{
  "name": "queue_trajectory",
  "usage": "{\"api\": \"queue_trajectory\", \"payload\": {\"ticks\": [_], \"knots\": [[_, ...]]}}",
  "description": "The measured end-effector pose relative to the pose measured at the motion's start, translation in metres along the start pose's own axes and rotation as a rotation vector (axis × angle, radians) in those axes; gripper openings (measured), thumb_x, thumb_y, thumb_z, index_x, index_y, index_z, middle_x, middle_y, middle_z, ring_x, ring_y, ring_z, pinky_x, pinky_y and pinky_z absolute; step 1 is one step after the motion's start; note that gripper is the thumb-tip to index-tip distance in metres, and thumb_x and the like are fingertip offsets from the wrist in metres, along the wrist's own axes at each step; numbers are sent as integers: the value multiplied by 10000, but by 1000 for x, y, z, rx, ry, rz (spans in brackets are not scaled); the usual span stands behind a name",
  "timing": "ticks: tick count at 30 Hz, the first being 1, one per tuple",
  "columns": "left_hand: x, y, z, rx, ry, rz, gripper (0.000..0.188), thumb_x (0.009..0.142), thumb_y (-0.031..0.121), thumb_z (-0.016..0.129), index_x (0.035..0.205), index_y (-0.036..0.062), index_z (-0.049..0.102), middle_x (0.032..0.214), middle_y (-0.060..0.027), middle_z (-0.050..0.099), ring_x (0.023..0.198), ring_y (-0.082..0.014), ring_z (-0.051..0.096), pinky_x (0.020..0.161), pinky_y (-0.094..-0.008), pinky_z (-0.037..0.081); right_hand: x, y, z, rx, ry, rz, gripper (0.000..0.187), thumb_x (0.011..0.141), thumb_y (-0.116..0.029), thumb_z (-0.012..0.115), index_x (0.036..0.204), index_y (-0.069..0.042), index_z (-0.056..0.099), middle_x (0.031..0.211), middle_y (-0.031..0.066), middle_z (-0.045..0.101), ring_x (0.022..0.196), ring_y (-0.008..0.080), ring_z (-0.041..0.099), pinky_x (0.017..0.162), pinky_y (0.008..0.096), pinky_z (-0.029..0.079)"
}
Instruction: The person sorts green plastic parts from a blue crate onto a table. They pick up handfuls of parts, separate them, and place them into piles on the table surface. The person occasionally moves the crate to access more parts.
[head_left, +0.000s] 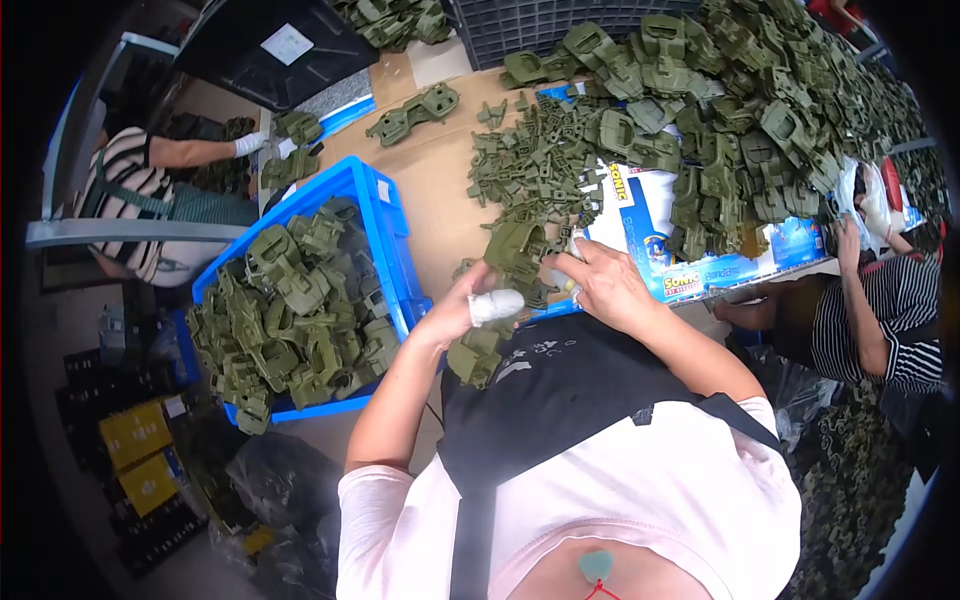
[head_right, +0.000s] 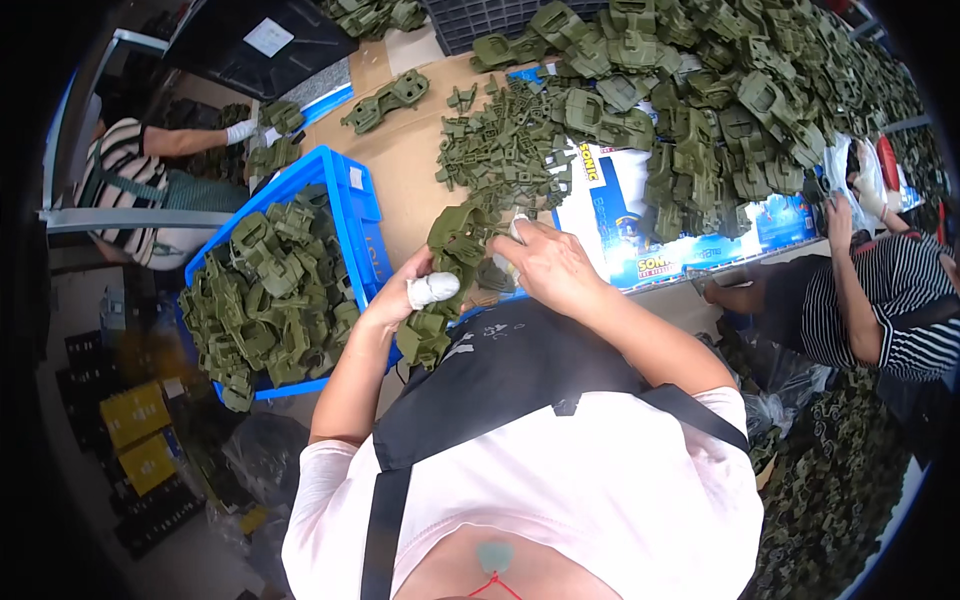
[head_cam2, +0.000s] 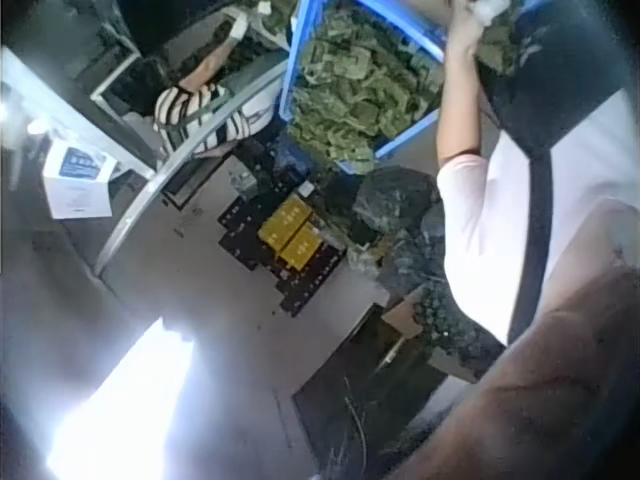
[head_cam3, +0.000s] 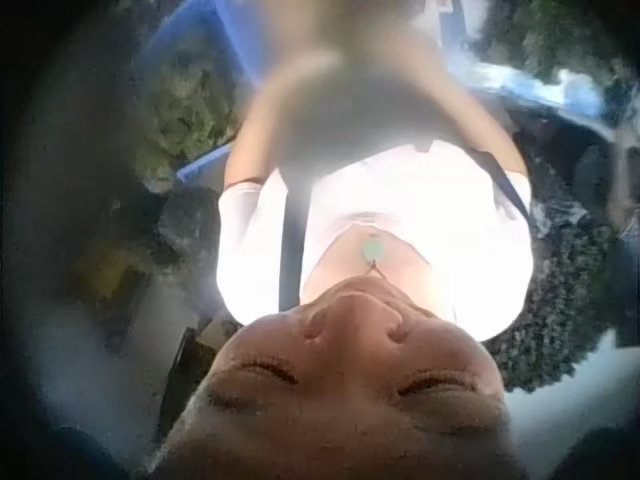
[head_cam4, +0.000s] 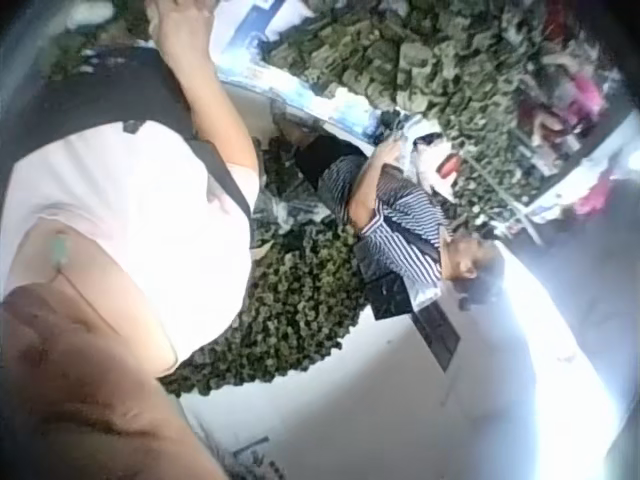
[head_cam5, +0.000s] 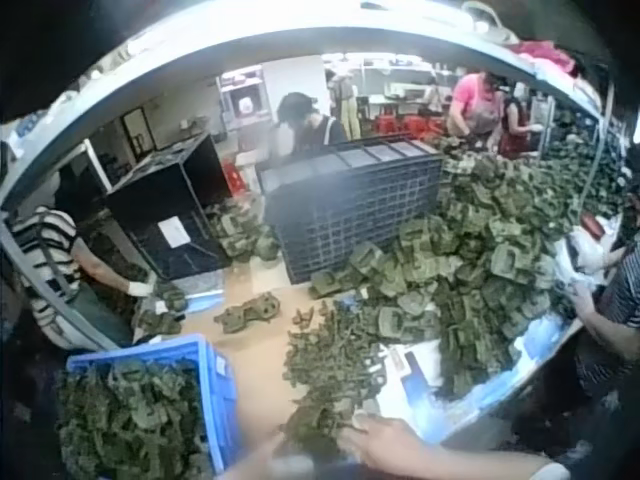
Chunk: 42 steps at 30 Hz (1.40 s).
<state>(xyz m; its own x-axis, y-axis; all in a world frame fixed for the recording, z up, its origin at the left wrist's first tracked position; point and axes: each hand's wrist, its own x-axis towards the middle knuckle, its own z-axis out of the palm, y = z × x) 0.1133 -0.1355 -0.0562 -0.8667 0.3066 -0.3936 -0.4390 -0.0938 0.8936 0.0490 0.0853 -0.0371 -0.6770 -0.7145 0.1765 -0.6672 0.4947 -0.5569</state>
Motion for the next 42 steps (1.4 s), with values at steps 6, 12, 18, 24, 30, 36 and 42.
{"api": "queue_trajectory", "payload": {"ticks": [6, 12, 18, 24, 30, 36, 42], "knots": [[0, 5, 2, -40, -9, -77, 553, 821, 91, 547, 1326, 43, 328, 1098, -90, 546, 891, -143, 567, 738, -287, 500, 5, 8, 14, 113, -65, 20, 429, 599, 54, 547, 1002, -87, 586, 799, 145, 573, 695, 338, 583, 626, 402, 494], [8, 3, -2, 48, -26, -98, 589, 743, 49, 677, 1262, 52, 396, 1070, -89, 575, 935, -163, 576, 748, -310, 498, 7, 28, 23, 236, -86, -39, 427, 603, 57, 538, 1004, -82, 584, 869, 173, 587, 743, 343, 598, 651, 412, 503], [13, -4, -6, 189, -46, -131, 611, 723, 33, 698, 1257, 53, 402, 1075, -76, 583, 955, -158, 574, 839, -300, 453, 0, 39, 54, 245, -125, -37, 456, 609, 81, 513, 1040, -60, 561, 909, 137, 594, 790, 334, 601, 698, 375, 488], [31, 11, -15, 1, 289, -44, 426, 850, 163, 567, 1236, 59, 419, 1099, -93, 566, 925, -195, 597, 794, -328, 491, 31, 92, 40, 1032, 68, 392, 277, 761, -61, 577, 1035, -79, 539, 961, 188, 587, 832, 306, 586, 724, 377, 458], [46, -13, -34, -540, 322, 9, 424, 853, 412, 527, 1107, 73, 526, 980, -134, 617, 735, -239, 638, 613, -355, 552, 0, 229, 153, -146, 429, 744, 289, 670, -77, 617, 950, -76, 547, 853, 178, 570, 816, 345, 565, 718, 420, 456], [32, -50, -13, -793, 316, -92, 476, 842, 452, 519, 1085, 43, 533, 950, -134, 622, 714, -246, 630, 654, -380, 543, 4, 165, 67, 380, 254, 677, 239, 720, 13, 552, 936, -86, 527, 720, 142, 608, 675, 299, 619, 595, 383, 467], [33, -49, 17, -712, 266, -275, 464, 833, 456, 534, 1086, 68, 510, 949, -108, 619, 739, -210, 625, 622, -354, 533, -22, 9, -3, 385, -345, -41, 317, 669, 26, 587, 964, -85, 621, 882, 126, 620, 847, 317, 596, 750, 364, 489]]}}
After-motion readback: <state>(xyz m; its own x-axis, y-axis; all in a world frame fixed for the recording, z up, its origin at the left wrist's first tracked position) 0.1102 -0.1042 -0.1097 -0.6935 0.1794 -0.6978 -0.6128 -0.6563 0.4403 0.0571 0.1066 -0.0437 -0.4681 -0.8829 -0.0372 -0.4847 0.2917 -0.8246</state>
